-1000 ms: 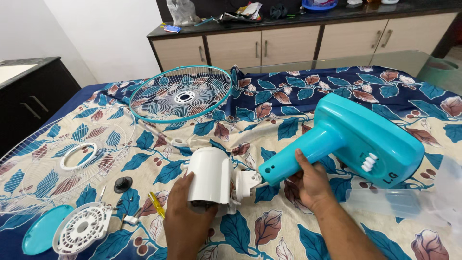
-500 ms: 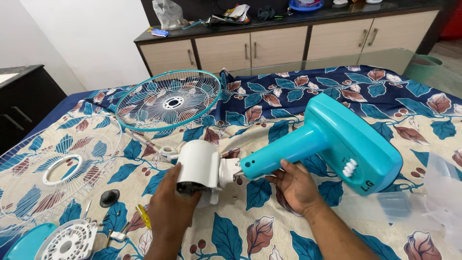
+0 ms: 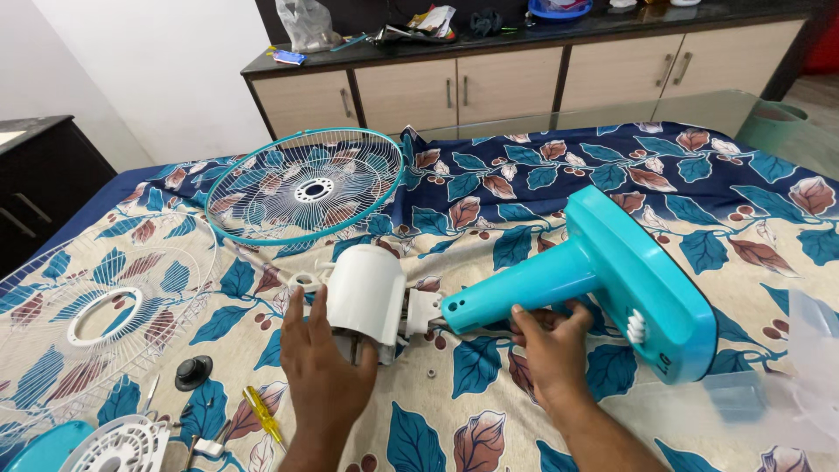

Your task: The person disassembles a teal and white LG table fan using a yellow screwdriver. They remove screws from the motor housing and the back panel, then detach the rear motor cover and the back casing, placing the removed parts on the table.

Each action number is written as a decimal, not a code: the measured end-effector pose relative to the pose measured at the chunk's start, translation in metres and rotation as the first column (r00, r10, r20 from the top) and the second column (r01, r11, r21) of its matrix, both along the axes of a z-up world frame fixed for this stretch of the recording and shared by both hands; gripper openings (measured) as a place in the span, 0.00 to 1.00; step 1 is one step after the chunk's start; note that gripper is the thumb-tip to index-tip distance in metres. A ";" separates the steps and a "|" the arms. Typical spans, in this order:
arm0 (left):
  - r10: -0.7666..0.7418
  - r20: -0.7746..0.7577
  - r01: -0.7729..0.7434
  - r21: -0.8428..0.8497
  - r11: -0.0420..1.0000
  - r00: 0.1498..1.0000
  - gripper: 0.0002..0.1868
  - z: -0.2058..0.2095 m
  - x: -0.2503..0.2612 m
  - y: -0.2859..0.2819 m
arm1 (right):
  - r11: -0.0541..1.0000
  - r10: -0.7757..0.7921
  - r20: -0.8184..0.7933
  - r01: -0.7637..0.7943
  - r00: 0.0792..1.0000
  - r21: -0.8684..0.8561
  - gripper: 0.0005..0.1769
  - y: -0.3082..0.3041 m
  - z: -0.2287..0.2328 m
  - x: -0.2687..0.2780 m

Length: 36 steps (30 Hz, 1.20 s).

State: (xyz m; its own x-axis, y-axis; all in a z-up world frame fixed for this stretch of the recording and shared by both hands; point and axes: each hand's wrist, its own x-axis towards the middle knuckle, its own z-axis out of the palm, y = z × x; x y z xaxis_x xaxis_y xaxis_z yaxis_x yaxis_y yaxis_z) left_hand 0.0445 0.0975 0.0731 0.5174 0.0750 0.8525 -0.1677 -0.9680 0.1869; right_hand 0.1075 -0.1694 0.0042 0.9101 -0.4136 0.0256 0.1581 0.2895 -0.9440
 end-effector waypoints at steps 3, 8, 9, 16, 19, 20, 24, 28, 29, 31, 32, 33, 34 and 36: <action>-0.240 0.057 0.242 -0.038 0.970 0.969 0.23 -0.012 -0.016 -0.019 | 0.974 -0.123 0.109 0.141 0.986 -0.175 0.32 0.001 -0.010 0.000; -0.585 -0.267 0.554 -0.189 0.811 0.766 0.10 -0.040 -0.020 -0.047 | 0.868 0.100 0.124 -0.025 0.987 -0.495 0.16 0.007 -0.005 -0.016; -0.562 -0.281 0.529 -0.190 0.827 0.778 0.10 -0.044 -0.016 -0.049 | 0.811 0.179 0.068 -0.108 0.982 -0.575 0.15 0.012 -0.001 -0.019; -0.512 -0.418 0.405 -0.322 0.856 0.750 0.06 -0.056 -0.014 -0.048 | 0.318 0.335 -0.240 -0.349 0.911 -0.881 0.16 0.026 0.033 -0.043; -0.502 -0.426 0.370 -0.358 0.857 0.752 0.05 -0.054 -0.015 -0.048 | 0.331 0.316 -0.271 -0.373 0.909 -0.867 0.16 0.027 0.040 -0.044; -0.502 -0.422 0.362 -0.372 0.855 0.755 0.06 -0.052 -0.016 -0.047 | 0.332 0.319 -0.265 -0.369 0.910 -0.868 0.16 0.028 0.041 -0.045; -0.530 -0.486 0.350 -0.416 0.839 0.695 0.06 -0.041 -0.020 -0.046 | 0.328 0.312 -0.276 -0.376 0.909 -0.867 0.15 0.028 0.042 -0.046; -0.607 -0.464 0.429 -0.436 0.791 0.646 0.05 -0.027 -0.033 -0.039 | 0.329 0.319 -0.265 -0.368 0.910 -0.870 0.14 0.027 0.041 -0.048; -0.625 -0.458 0.441 -0.451 0.776 0.632 0.05 -0.025 -0.039 -0.035 | 0.343 0.335 -0.236 -0.352 0.912 -0.871 0.13 0.027 0.041 -0.049; -0.587 -0.416 0.386 -0.473 0.792 0.695 0.05 -0.023 -0.051 -0.021 | 0.371 0.367 -0.182 -0.323 0.912 -0.871 0.11 0.027 0.041 -0.052; -0.565 -0.397 0.357 -0.485 0.798 0.724 0.05 -0.022 -0.056 -0.012 | 0.373 0.381 -0.144 -0.295 0.913 -0.880 0.10 0.029 0.041 -0.055; -0.506 -0.405 0.287 -0.489 0.824 0.762 0.05 -0.022 -0.059 -0.001 | 0.376 0.395 -0.103 -0.263 0.913 -0.889 0.09 0.030 0.042 -0.059; -0.444 -0.414 0.215 -0.493 0.843 0.795 0.05 -0.022 -0.063 0.013 | 0.379 0.408 -0.061 -0.230 0.911 -0.896 0.08 0.032 0.043 -0.063; -0.311 -0.428 0.081 -0.476 0.876 0.849 0.06 -0.023 -0.072 0.044 | 0.315 0.492 0.037 -0.138 0.870 -0.939 0.08 0.042 0.044 -0.075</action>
